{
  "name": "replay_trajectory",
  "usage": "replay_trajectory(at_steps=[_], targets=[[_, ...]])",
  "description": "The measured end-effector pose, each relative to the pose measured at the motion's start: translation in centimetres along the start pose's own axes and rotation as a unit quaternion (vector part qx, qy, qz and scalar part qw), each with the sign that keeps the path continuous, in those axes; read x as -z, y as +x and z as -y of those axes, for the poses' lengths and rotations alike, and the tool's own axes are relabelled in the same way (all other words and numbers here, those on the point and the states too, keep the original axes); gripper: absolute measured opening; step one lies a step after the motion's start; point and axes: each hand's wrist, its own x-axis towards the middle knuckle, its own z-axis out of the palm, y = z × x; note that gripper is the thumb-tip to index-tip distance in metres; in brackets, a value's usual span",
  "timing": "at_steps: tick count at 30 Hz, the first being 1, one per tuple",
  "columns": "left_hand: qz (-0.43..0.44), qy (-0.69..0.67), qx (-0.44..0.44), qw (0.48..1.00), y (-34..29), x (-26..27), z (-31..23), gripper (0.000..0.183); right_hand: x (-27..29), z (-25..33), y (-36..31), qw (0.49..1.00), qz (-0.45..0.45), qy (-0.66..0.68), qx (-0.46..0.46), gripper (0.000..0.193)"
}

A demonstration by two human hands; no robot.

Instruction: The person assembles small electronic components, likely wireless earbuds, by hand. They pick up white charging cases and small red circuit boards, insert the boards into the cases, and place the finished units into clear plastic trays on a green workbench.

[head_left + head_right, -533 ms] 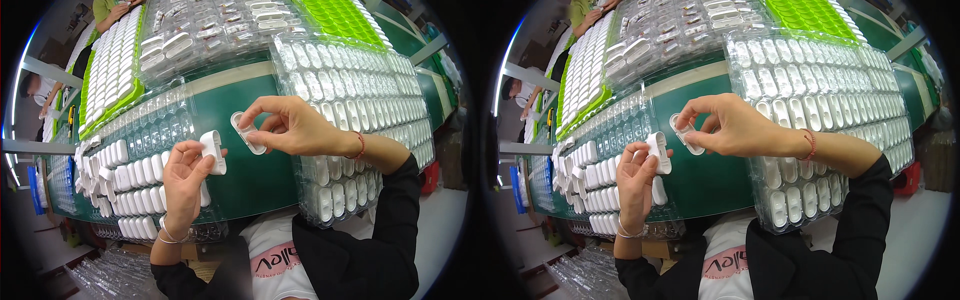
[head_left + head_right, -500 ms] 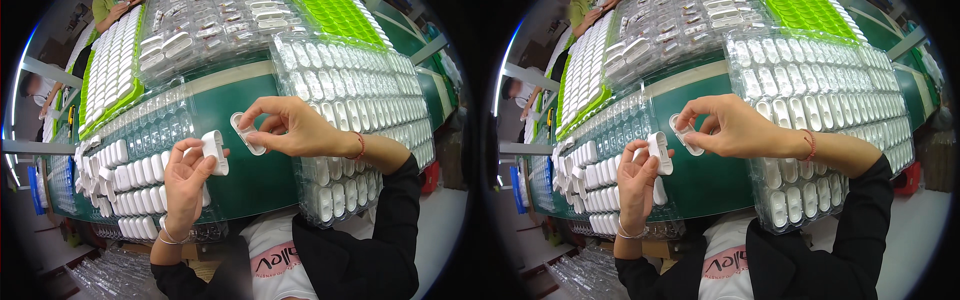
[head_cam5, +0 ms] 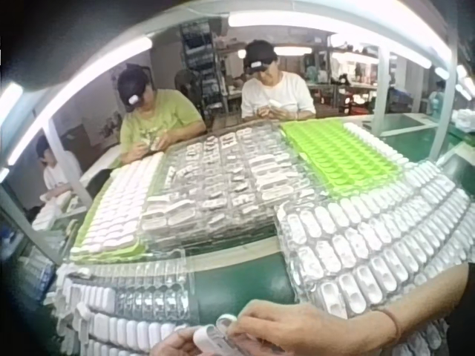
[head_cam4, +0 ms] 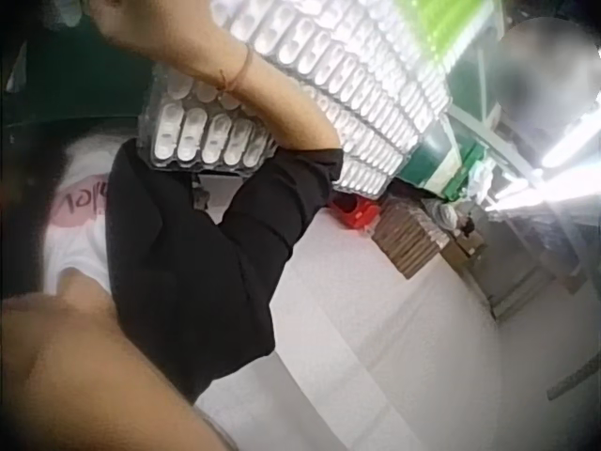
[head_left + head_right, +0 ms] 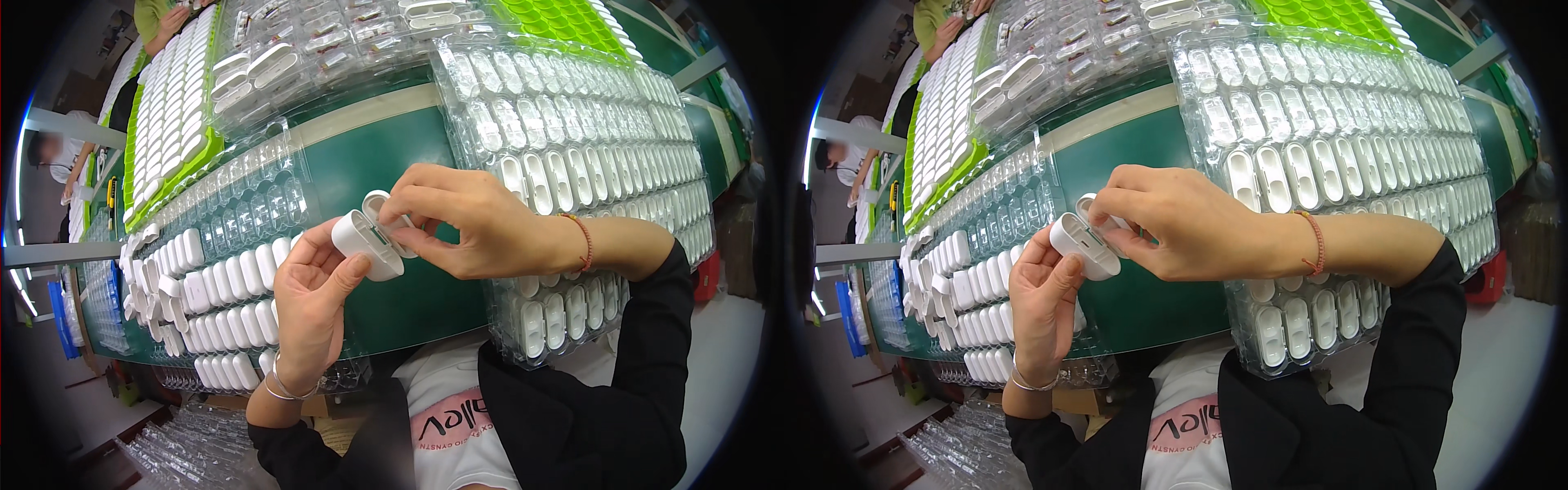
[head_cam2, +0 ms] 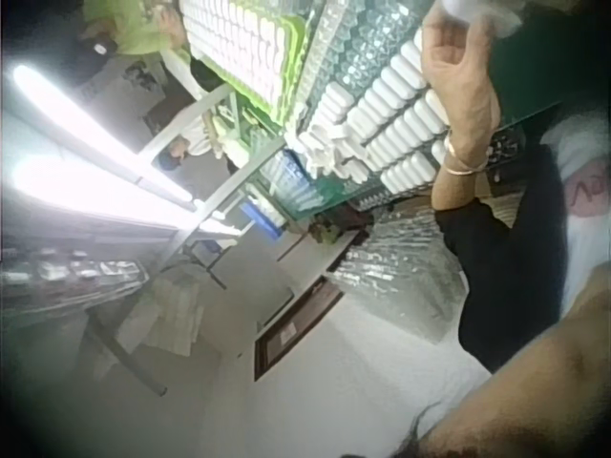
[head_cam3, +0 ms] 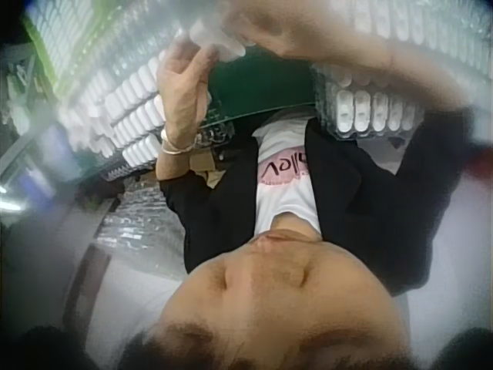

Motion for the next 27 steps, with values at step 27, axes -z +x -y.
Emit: replay_trajectory(at_steps=[27], targets=[[0.025,-0.106,0.017,0.994,-0.8,-0.5,0.8,0.040,-0.5,1.2,-0.9,0.994,-0.037,-0.072,0.073,0.022]])
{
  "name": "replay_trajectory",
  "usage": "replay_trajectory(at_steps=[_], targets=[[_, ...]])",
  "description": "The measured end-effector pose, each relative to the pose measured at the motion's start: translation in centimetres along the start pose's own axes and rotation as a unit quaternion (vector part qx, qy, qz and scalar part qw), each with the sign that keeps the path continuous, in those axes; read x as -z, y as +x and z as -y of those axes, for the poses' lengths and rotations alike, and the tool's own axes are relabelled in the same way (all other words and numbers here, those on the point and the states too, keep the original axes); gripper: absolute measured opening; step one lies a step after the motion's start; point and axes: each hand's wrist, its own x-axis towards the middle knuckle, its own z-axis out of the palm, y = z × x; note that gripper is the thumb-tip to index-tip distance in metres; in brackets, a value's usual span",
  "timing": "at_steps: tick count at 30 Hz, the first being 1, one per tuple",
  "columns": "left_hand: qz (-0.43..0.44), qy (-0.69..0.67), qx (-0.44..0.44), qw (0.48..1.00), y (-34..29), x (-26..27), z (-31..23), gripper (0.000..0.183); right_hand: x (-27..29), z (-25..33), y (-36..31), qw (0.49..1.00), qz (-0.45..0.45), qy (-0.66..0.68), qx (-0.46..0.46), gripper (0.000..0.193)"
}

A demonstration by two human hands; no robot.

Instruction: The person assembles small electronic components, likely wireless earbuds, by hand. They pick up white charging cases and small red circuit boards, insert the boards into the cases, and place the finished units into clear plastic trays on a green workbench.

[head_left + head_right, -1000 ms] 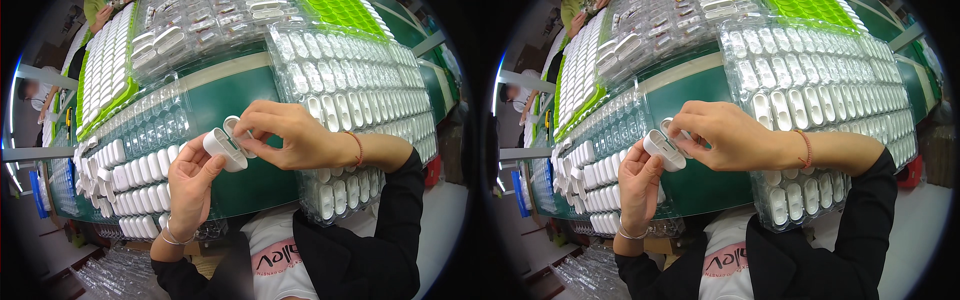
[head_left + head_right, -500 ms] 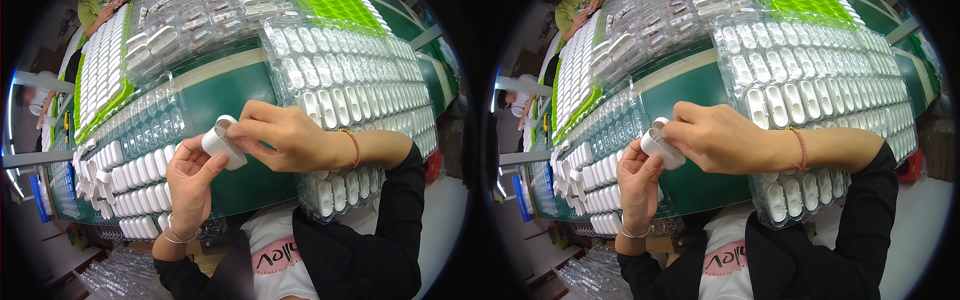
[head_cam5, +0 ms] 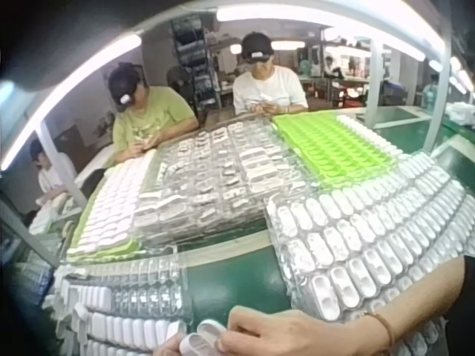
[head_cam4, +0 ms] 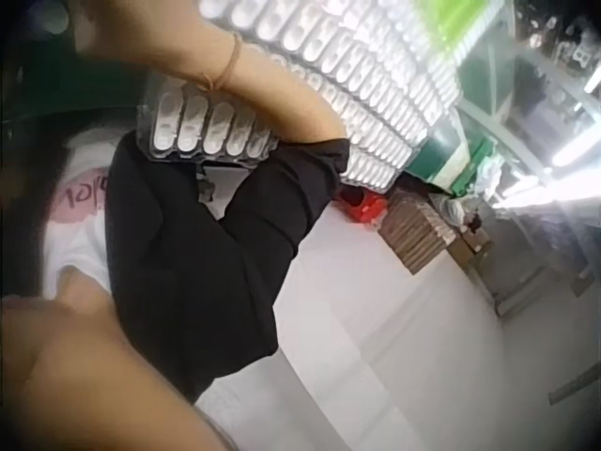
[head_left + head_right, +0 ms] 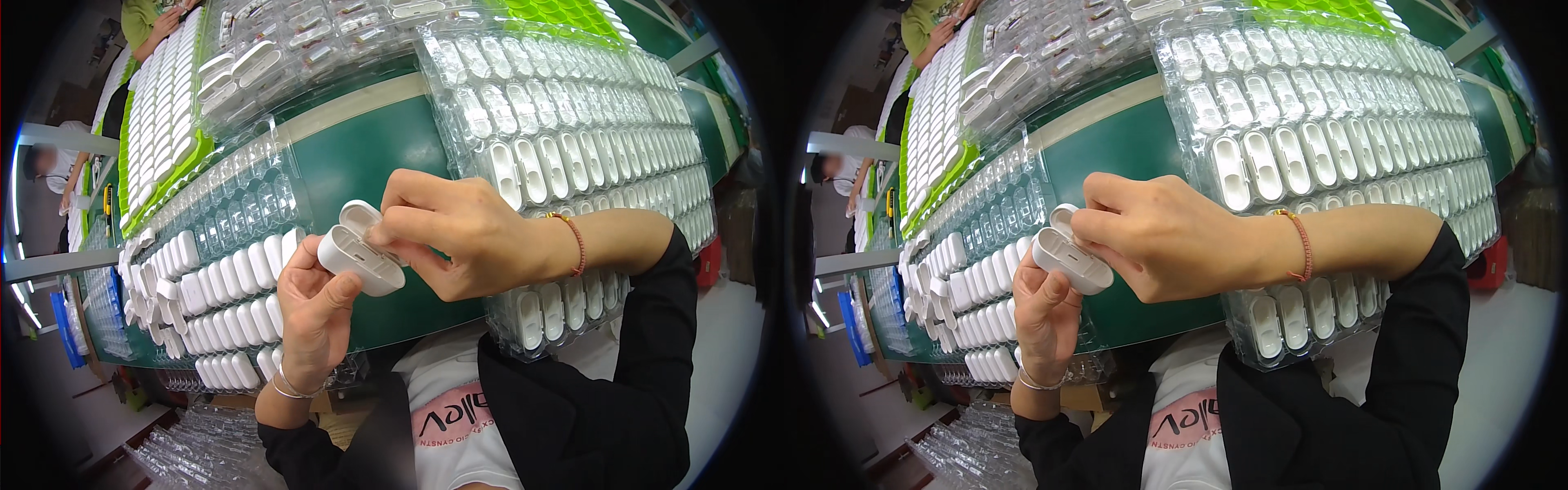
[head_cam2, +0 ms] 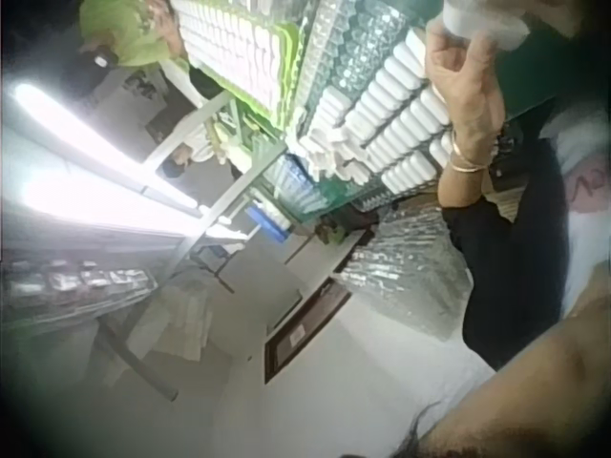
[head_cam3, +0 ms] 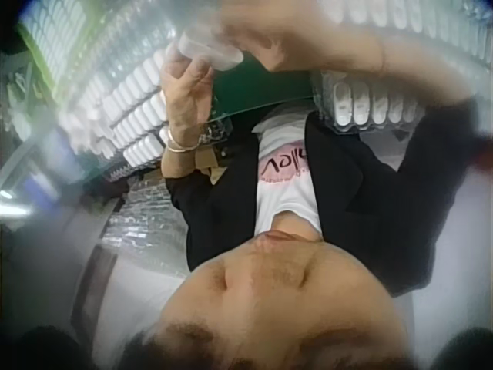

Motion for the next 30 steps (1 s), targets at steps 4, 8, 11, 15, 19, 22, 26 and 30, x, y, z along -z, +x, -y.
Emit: replay_trajectory(at_steps=[4,8,11,15,19,22,26,30], targets=[[0.001,-0.014,0.003,1.000,-0.3,0.6,0.5,0.038,-0.1,0.1,0.1,0.999,0.035,-0.001,-0.009,0.009],[0.002,-0.027,-0.011,1.000,-0.3,1.3,0.7,0.035,-0.1,-0.4,0.5,0.999,-0.007,0.041,-0.012,0.023],[-0.046,-0.014,-0.063,0.997,-0.5,0.5,0.2,0.032,0.4,0.4,1.3,1.000,-0.018,0.020,0.000,0.030],[-0.042,0.001,-0.096,0.995,-0.7,1.0,-0.4,0.033,-1.8,1.0,2.4,0.998,-0.013,0.053,0.023,0.024],[-0.072,0.031,-0.122,0.989,-0.4,1.7,-1.3,0.044,-1.8,-0.8,5.8,0.995,0.055,0.079,-0.011,0.016],[-0.079,0.150,-0.147,0.975,-1.8,2.6,-2.0,0.042,-1.1,-5.2,11.8,1.000,-0.001,-0.019,-0.020,0.011],[-0.071,0.209,-0.149,0.964,-4.5,4.8,-1.8,0.038,-1.3,-12.0,21.7,0.988,-0.024,-0.154,-0.009,0.015],[-0.090,0.256,-0.177,0.946,-5.6,5.4,-1.6,0.033,-2.8,-17.7,28.8,0.967,-0.007,-0.255,-0.007,0.012]])
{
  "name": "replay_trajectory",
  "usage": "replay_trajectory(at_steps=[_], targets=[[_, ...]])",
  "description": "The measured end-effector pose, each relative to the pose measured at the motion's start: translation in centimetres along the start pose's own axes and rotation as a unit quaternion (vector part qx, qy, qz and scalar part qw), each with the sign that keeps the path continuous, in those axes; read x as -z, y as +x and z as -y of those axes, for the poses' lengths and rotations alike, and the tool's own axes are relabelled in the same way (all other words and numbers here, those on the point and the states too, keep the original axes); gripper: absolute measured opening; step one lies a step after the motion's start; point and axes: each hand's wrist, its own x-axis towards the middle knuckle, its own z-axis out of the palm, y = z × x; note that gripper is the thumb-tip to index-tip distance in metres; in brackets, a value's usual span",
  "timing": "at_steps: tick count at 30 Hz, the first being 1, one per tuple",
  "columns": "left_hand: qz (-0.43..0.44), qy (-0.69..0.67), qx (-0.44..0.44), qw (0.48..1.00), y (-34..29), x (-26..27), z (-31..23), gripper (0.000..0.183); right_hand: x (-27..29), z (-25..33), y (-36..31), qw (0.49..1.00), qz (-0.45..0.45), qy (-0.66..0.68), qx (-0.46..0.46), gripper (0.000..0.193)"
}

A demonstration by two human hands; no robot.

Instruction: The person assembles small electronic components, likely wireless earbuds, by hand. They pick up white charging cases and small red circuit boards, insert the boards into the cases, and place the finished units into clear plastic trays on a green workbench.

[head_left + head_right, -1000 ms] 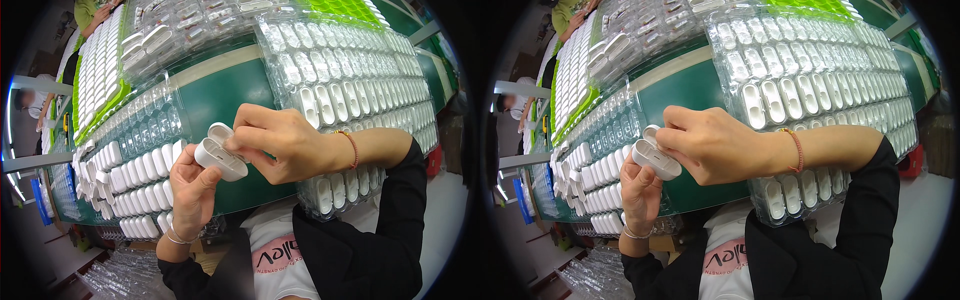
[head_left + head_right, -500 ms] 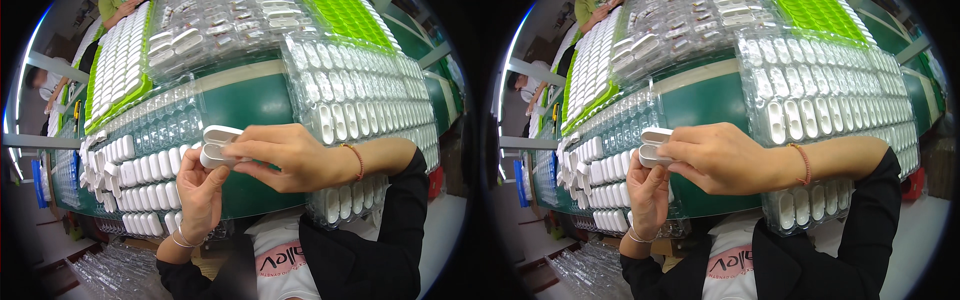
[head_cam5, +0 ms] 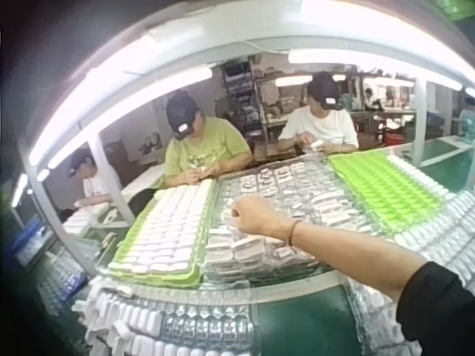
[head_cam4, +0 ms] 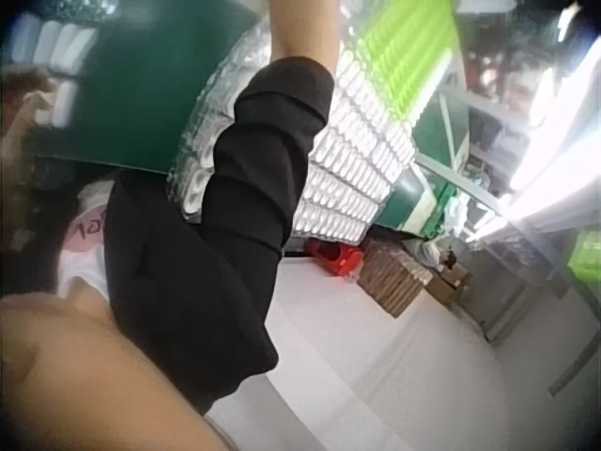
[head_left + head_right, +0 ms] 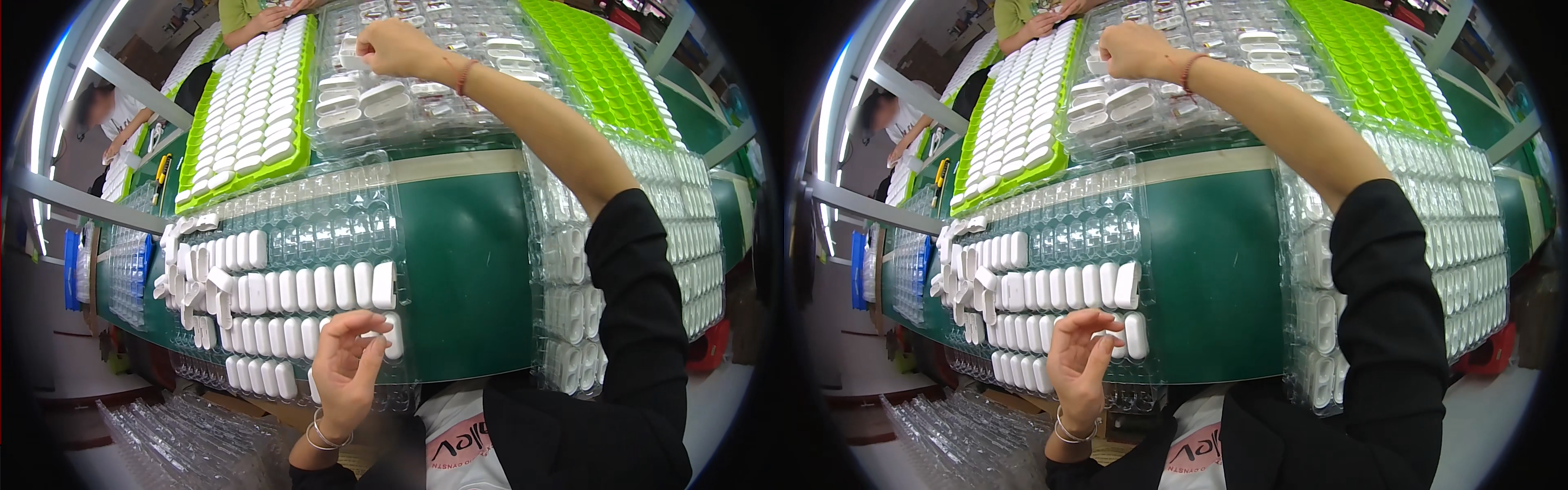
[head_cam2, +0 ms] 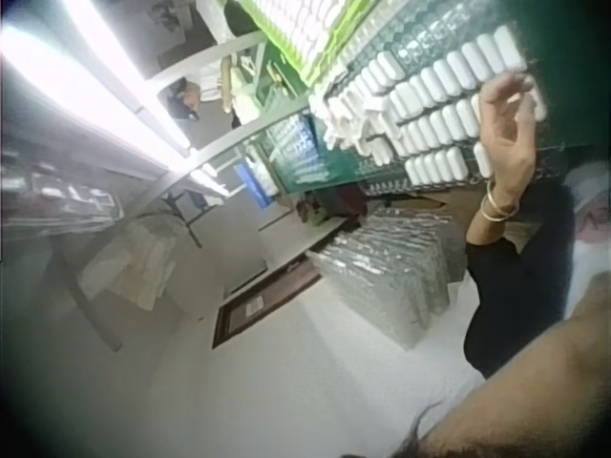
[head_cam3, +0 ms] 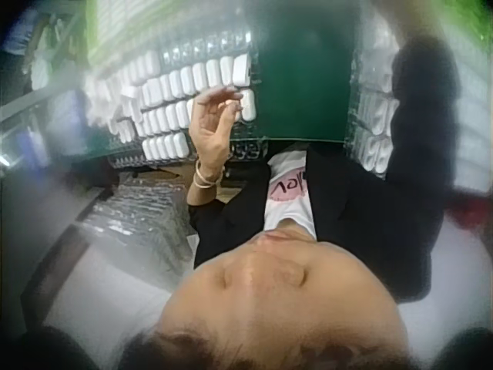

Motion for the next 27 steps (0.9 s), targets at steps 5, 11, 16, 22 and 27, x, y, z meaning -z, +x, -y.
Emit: replay_trajectory(at_steps=[5,11,16,22,27], targets=[[-0.084,0.211,-0.112,0.967,-2.2,1.7,0.9,0.030,-4.4,1.0,2.8,0.998,0.050,0.026,0.021,0.009],[-0.140,0.258,-0.138,0.946,-1.6,2.6,0.6,0.027,-4.9,0.0,2.9,0.997,0.005,0.065,0.041,0.013],[-0.184,0.589,-0.230,0.753,6.1,7.5,-0.8,0.009,2.0,1.8,-3.1,0.991,-0.001,0.129,0.041,0.017],[-0.153,0.732,-0.001,0.664,13.0,16.2,3.4,0.031,13.8,3.6,-17.5,0.995,0.078,0.053,-0.039,0.014],[-0.157,0.748,-0.022,0.644,15.0,16.6,4.5,0.029,21.8,-3.8,-28.9,0.976,-0.009,-0.034,-0.215,0.015]])
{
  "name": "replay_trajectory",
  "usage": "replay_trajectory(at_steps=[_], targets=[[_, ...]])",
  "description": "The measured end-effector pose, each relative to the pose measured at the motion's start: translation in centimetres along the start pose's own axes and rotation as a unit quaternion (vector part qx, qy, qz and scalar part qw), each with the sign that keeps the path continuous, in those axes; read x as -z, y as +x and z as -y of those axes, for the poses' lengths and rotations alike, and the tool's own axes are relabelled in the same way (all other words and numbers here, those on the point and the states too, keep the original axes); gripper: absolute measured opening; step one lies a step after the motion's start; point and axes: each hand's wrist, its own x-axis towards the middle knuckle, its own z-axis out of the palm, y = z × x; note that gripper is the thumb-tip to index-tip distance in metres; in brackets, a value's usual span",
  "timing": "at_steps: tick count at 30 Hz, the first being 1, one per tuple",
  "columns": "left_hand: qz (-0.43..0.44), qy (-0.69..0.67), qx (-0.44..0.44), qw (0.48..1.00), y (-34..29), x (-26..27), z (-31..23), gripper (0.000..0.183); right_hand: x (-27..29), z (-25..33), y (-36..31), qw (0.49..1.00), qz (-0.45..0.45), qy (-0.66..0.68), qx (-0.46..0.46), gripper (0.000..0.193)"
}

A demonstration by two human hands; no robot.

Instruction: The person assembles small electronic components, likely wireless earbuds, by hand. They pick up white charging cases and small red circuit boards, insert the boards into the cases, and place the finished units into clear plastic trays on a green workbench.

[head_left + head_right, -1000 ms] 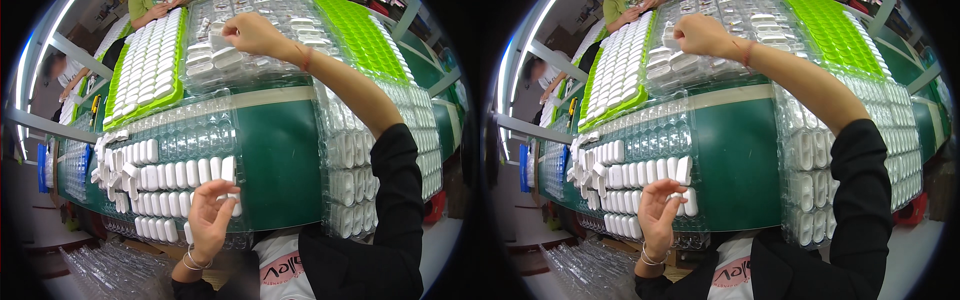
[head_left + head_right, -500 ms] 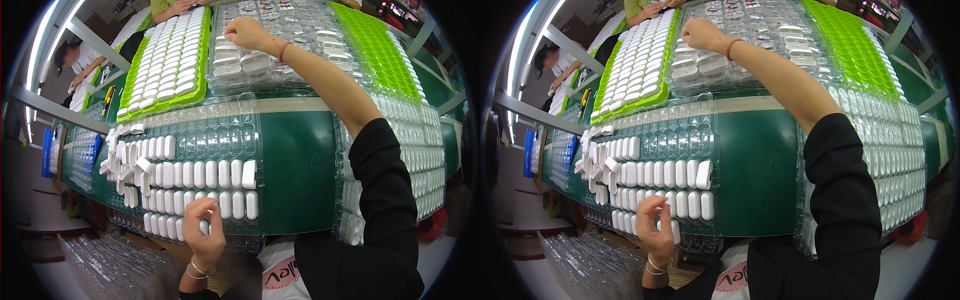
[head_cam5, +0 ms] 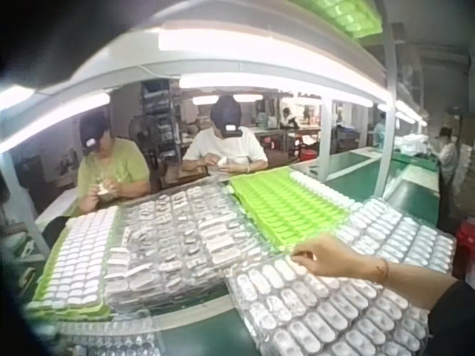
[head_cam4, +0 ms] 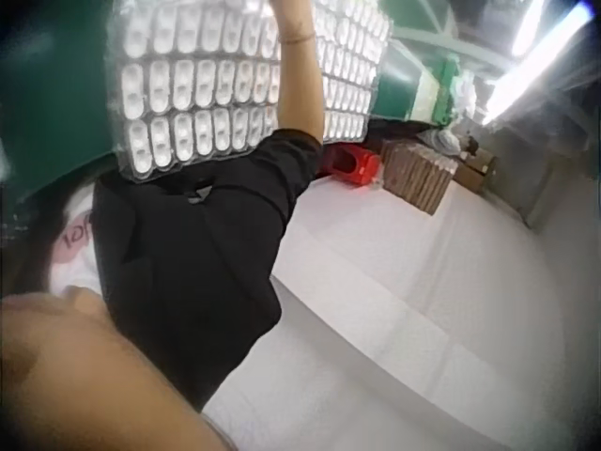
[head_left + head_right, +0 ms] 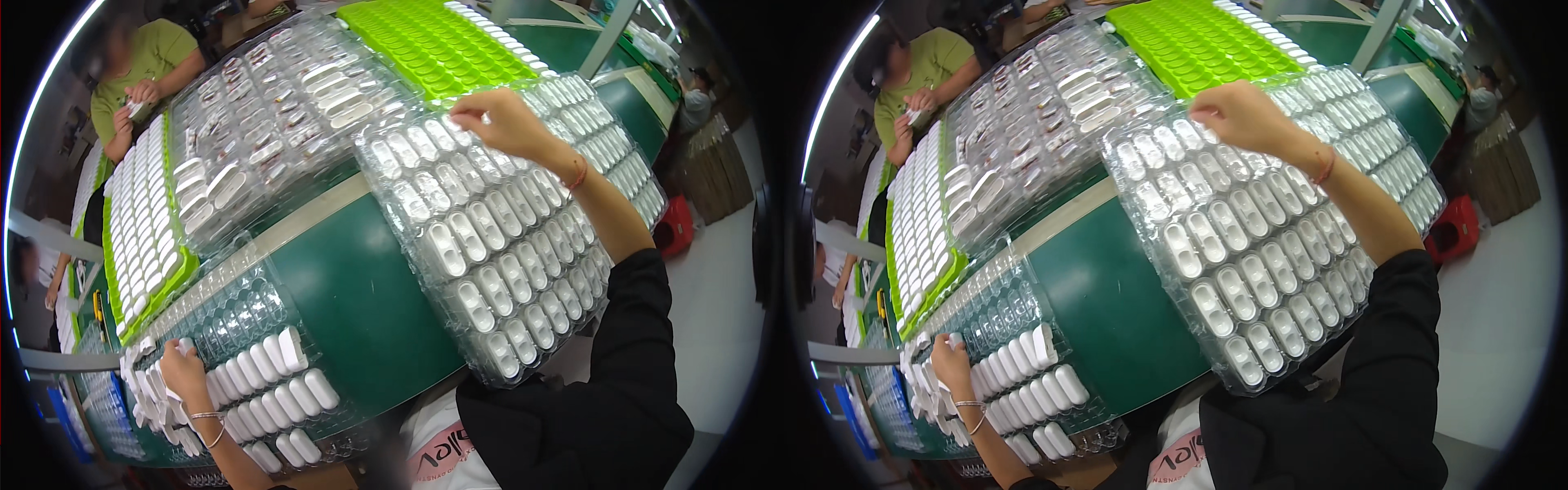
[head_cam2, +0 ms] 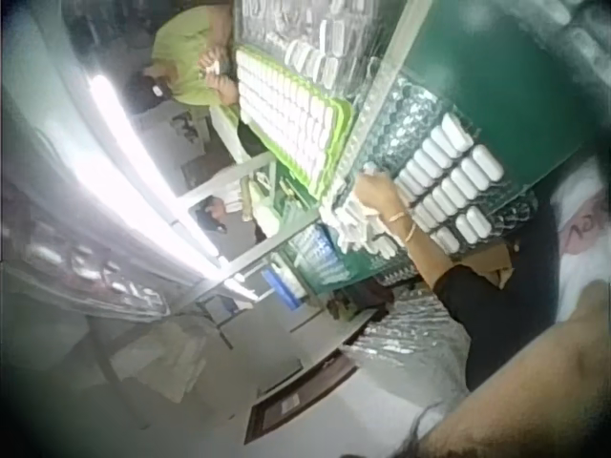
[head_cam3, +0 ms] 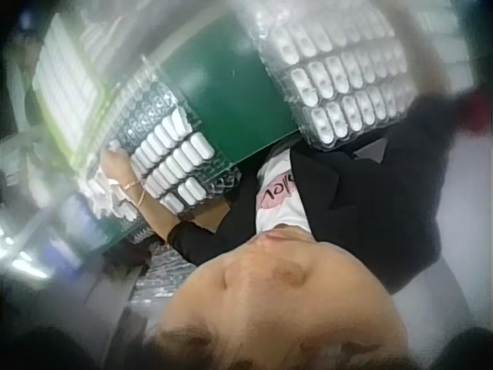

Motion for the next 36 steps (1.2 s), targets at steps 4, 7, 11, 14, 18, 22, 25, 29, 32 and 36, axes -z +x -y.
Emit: replay_trajectory(at_steps=[4,7,11,14,18,22,25,29,32,36], targets=[[-0.120,-0.136,-0.062,0.981,-1.3,3.2,-3.9,0.031,7.3,-11.1,-4.2,0.962,-0.074,-0.215,-0.149,0.017],[-0.108,-0.297,-0.077,0.946,-4.5,6.3,-8.3,0.036,11.1,-13.9,-6.1,0.897,0.081,-0.327,-0.287,0.015],[-0.067,-0.326,-0.168,0.928,-6.5,8.5,-13.3,0.039,11.3,-17.5,-8.2,0.899,0.092,-0.309,-0.295,0.016],[-0.034,-0.405,-0.197,0.892,-7.5,9.3,-15.4,0.033,11.1,-18.2,-8.3,0.909,0.043,-0.283,-0.303,0.018],[0.049,-0.542,-0.137,0.828,-8.2,9.8,-15.9,0.030,10.8,-14.4,-6.9,0.958,-0.032,-0.142,-0.247,0.018],[0.121,-0.625,-0.098,0.765,-7.9,10.4,-17.3,0.037,4.0,-2.7,-2.6,0.955,0.073,0.235,-0.165,0.018],[0.175,-0.678,-0.085,0.709,-8.0,11.2,-18.1,0.040,-0.1,5.0,-1.7,0.894,0.192,0.389,-0.111,0.032],[0.208,-0.739,-0.069,0.637,-9.4,11.6,-17.5,0.040,-3.1,11.5,-2.3,0.876,0.255,0.407,-0.036,0.035],[0.245,-0.780,-0.039,0.575,-10.4,11.6,-17.0,0.041,-5.9,13.9,-3.2,0.868,0.206,0.453,0.006,0.032],[0.252,-0.801,-0.024,0.543,-11.5,11.8,-17.0,0.041,-7.6,15.6,-3.6,0.880,0.206,0.425,0.052,0.030]])
